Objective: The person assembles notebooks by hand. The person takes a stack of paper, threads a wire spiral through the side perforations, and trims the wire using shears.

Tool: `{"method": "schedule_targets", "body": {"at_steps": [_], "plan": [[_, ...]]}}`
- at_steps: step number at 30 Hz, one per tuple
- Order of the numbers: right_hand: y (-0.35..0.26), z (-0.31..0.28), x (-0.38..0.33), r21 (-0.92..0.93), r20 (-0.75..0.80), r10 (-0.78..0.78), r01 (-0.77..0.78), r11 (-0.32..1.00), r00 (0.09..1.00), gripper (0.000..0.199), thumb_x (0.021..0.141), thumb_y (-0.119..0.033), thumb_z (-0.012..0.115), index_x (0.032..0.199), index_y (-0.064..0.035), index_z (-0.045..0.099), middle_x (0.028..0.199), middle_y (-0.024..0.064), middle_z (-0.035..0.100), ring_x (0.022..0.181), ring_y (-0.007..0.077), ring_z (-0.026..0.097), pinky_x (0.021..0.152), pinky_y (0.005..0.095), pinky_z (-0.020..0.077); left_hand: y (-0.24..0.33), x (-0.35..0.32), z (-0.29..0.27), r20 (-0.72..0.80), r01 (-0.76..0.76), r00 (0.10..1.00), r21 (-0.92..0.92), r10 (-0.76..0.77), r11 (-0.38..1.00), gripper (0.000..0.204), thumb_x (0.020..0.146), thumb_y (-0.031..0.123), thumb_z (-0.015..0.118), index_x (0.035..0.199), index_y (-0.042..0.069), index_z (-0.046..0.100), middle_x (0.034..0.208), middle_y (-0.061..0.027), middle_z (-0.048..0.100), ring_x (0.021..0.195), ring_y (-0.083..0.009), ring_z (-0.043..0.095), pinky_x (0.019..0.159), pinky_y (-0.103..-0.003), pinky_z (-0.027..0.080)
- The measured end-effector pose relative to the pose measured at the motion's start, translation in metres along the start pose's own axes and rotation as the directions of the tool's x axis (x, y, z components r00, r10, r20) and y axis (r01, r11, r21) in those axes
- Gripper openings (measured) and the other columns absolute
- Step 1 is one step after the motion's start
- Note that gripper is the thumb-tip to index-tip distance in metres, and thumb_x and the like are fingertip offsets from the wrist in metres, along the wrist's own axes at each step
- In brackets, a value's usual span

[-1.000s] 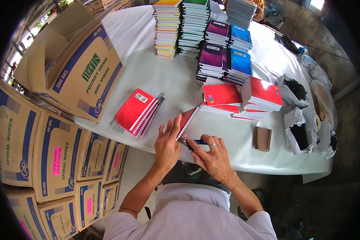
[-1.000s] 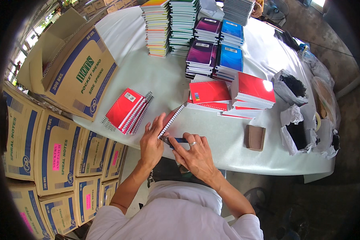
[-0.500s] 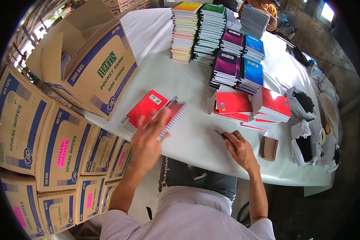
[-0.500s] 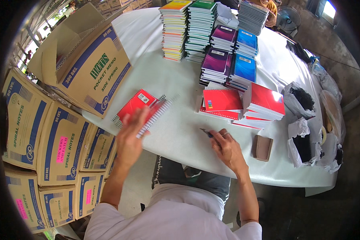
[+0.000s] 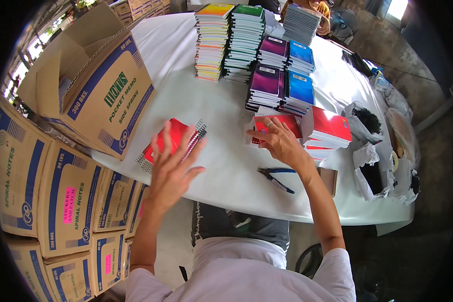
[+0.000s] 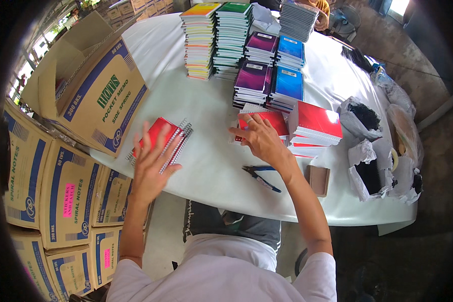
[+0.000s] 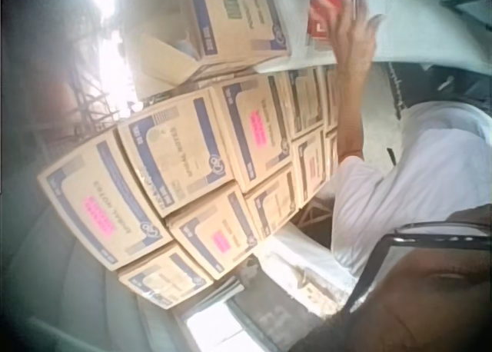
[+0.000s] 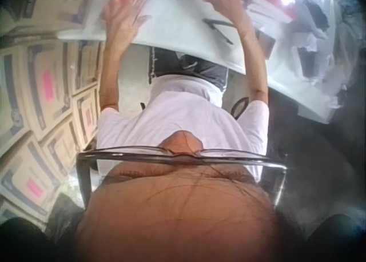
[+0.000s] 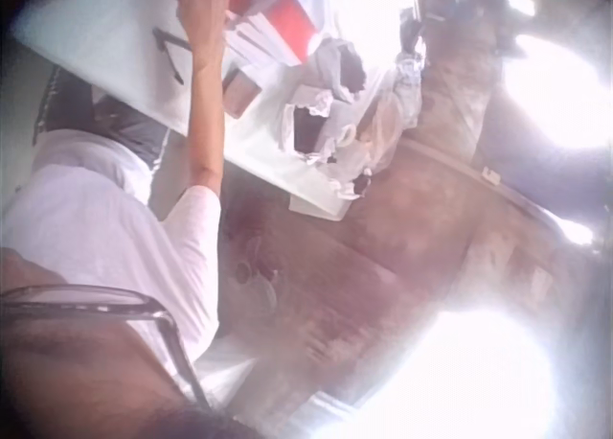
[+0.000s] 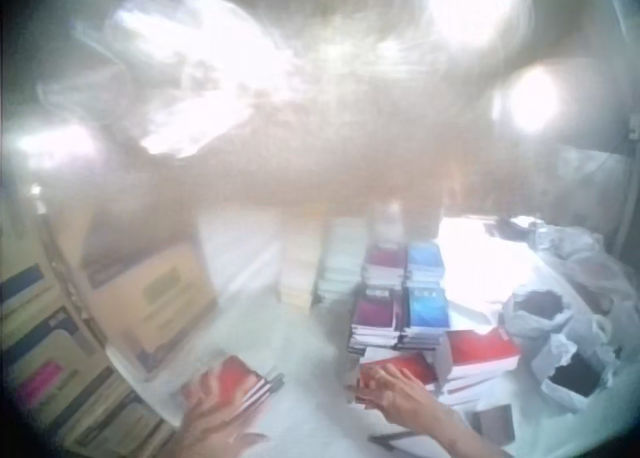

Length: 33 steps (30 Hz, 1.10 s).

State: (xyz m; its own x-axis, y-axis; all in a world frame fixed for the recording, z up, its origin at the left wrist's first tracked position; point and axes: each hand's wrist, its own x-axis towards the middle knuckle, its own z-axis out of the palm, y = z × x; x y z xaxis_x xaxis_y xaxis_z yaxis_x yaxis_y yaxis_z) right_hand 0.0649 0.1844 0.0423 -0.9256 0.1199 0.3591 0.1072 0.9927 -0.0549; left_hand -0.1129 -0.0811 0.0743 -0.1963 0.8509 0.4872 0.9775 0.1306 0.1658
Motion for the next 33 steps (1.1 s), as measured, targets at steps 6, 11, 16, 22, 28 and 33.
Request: {"method": "schedule_targets", "body": {"at_steps": [6, 11, 16, 22, 28, 33], "plan": [[0.026, 0.005, 0.014, 0.008, 0.05, 0.092, -0.092, 0.996, 0.995, 0.039, 0.085, -0.011, 0.069, 0.123, -0.0142, 0.063, 0.129, 0.0109, 0.054, 0.12, 0.0318, 0.054, 0.101, 0.0435, 0.0468, 0.022, -0.005, 0.032, 0.05, -0.058, 0.996, -0.163, 0.067, 0.985, 0.061, 0.083, 0.016, 0.073, 0.14, 0.02, 0.055, 0.156, -0.0097, 0.033, 0.144, -0.048, 0.02, 0.11, -0.068, 0.021], [0.028, 0.01, 0.0, -0.015, 0.043, 0.159, -0.158, 0.987, 0.986, 0.039, 0.087, -0.008, 0.066, 0.125, -0.0127, 0.062, 0.124, 0.0121, 0.058, 0.117, 0.0336, 0.056, 0.102, 0.0447, 0.0457, 0.024, 0.0, 0.048, 0.057, -0.074, 0.994, -0.244, 0.09, 0.967, 0.059, 0.084, 0.012, 0.071, 0.141, 0.017, 0.054, 0.156, -0.012, 0.033, 0.145, -0.0489, 0.019, 0.11, -0.067, 0.021], [0.036, 0.017, 0.002, -0.033, 0.019, 0.101, -0.1, 0.994, 0.995, 0.043, 0.086, -0.006, 0.065, 0.128, -0.0139, 0.06, 0.124, 0.0131, 0.057, 0.117, 0.0315, 0.055, 0.098, 0.0456, 0.0479, 0.032, 0.007, 0.059, 0.031, -0.061, 0.997, -0.309, 0.074, 0.949, 0.055, 0.081, 0.007, 0.072, 0.135, 0.013, 0.06, 0.154, -0.0117, 0.038, 0.146, -0.0456, 0.02, 0.113, -0.062, 0.02], [0.029, -0.007, 0.025, -0.034, 0.192, 0.049, -0.043, 0.998, 0.98, 0.046, 0.086, -0.005, 0.064, 0.13, -0.0172, 0.059, 0.123, 0.0136, 0.054, 0.114, 0.03, 0.054, 0.096, 0.0437, 0.0493, 0.036, 0.004, 0.06, 0.039, -0.056, 0.997, -0.325, 0.073, 0.944, 0.055, 0.082, 0.006, 0.071, 0.135, 0.013, 0.06, 0.154, -0.0121, 0.038, 0.146, -0.0454, 0.021, 0.113, -0.062, 0.021], [0.057, -0.005, 0.028, 0.156, 0.231, -0.021, -0.015, 0.988, 0.973, 0.05, 0.08, -0.005, 0.067, 0.128, -0.0151, 0.058, 0.124, 0.0151, 0.055, 0.117, 0.0327, 0.054, 0.099, 0.0469, 0.0492, 0.032, -0.001, 0.067, 0.041, -0.028, 0.998, -0.403, 0.049, 0.915, 0.055, 0.082, 0.004, 0.071, 0.135, 0.013, 0.06, 0.154, -0.0134, 0.039, 0.146, -0.0447, 0.021, 0.114, -0.06, 0.022], [0.056, -0.003, 0.025, 0.138, 0.227, -0.006, -0.026, 0.99, 0.974, 0.047, 0.085, -0.007, 0.066, 0.13, -0.0133, 0.056, 0.124, 0.016, 0.055, 0.117, 0.0337, 0.054, 0.099, 0.0478, 0.0491, 0.027, 0.004, 0.086, 0.064, 0.024, 0.998, -0.538, 0.012, 0.843, 0.056, 0.085, 0.003, 0.069, 0.138, 0.014, 0.056, 0.155, -0.0125, 0.038, 0.148, -0.0411, 0.021, 0.114, -0.056, 0.023]]}}
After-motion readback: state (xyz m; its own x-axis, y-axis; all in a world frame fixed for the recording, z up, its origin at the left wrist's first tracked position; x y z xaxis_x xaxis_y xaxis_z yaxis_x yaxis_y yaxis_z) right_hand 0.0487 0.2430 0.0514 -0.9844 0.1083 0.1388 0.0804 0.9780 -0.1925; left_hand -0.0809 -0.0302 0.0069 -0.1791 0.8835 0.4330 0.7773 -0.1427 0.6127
